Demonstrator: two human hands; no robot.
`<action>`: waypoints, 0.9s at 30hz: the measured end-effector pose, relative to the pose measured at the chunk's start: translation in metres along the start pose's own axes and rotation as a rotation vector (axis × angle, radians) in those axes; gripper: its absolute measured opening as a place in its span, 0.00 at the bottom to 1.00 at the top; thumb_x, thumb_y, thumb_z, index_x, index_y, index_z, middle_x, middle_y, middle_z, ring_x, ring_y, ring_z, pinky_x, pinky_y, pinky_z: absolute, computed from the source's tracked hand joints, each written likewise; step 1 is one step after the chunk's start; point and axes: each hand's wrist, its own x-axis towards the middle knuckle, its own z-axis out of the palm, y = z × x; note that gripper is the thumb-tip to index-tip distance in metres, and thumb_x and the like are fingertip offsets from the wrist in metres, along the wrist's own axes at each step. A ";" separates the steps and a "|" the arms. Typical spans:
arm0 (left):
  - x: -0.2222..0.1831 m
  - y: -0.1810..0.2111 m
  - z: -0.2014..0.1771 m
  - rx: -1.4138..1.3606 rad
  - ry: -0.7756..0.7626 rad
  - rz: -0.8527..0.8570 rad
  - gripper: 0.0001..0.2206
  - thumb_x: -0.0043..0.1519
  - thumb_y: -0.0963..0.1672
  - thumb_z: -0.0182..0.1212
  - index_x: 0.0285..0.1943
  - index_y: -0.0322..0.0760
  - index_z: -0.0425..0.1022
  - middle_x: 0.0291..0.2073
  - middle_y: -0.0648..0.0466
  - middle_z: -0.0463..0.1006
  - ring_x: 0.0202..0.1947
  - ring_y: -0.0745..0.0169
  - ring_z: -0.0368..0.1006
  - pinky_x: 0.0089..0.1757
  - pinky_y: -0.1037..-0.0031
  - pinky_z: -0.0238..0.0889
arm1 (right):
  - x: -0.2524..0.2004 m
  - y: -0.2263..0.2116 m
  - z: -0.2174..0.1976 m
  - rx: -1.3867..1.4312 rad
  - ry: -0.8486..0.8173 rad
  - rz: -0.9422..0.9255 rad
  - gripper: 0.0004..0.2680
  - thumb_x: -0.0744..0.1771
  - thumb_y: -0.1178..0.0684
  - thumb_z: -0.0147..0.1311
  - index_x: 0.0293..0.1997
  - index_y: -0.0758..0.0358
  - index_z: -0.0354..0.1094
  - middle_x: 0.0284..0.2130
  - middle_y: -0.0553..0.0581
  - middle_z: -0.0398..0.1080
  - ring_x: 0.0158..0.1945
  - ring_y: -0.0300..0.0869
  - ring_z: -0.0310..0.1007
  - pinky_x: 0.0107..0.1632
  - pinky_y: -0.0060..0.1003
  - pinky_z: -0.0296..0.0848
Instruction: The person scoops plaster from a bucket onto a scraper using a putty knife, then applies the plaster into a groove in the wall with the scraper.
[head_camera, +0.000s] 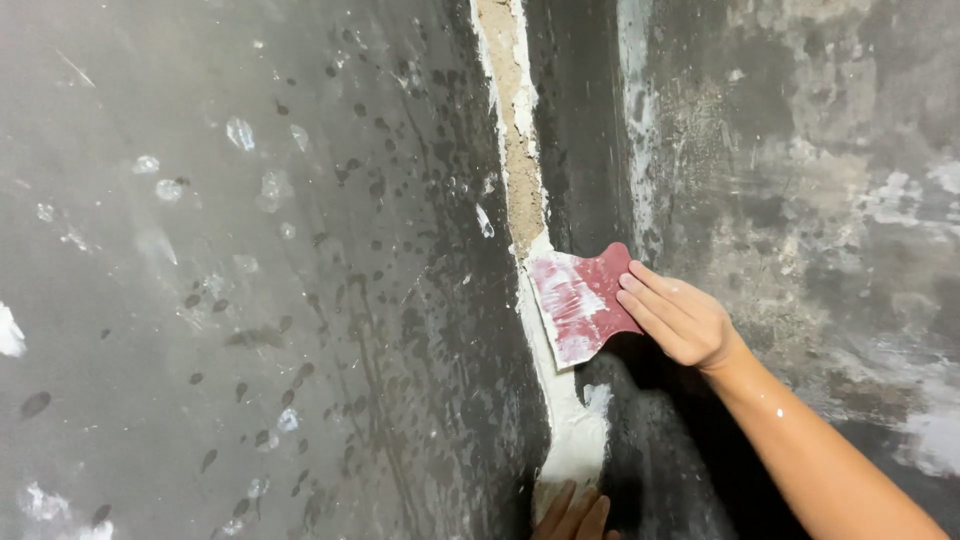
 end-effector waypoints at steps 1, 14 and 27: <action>0.003 0.005 -0.001 -0.011 0.035 -0.078 0.16 0.71 0.47 0.58 0.56 0.27 0.76 0.46 0.39 0.82 0.51 0.42 0.82 0.56 0.49 0.73 | 0.002 0.004 0.000 -0.004 0.004 -0.021 0.07 0.62 0.64 0.59 0.41 0.76 0.77 0.41 0.67 0.77 0.50 0.56 0.80 0.49 0.44 0.80; -0.022 -0.010 0.016 -0.110 0.010 -0.023 0.16 0.74 0.48 0.57 0.60 0.28 0.74 0.46 0.39 0.82 0.51 0.42 0.82 0.56 0.46 0.73 | 0.001 -0.003 -0.018 -0.115 -0.137 -0.077 0.08 0.62 0.65 0.58 0.42 0.78 0.76 0.42 0.68 0.78 0.50 0.56 0.80 0.50 0.45 0.80; -0.006 0.013 0.023 0.065 0.305 -0.016 0.15 0.73 0.49 0.51 0.53 0.34 0.77 0.42 0.50 0.82 0.46 0.53 0.83 0.53 0.55 0.78 | 0.005 -0.023 -0.010 -0.187 -0.052 0.076 0.08 0.63 0.64 0.57 0.43 0.76 0.76 0.43 0.71 0.76 0.50 0.58 0.80 0.51 0.45 0.80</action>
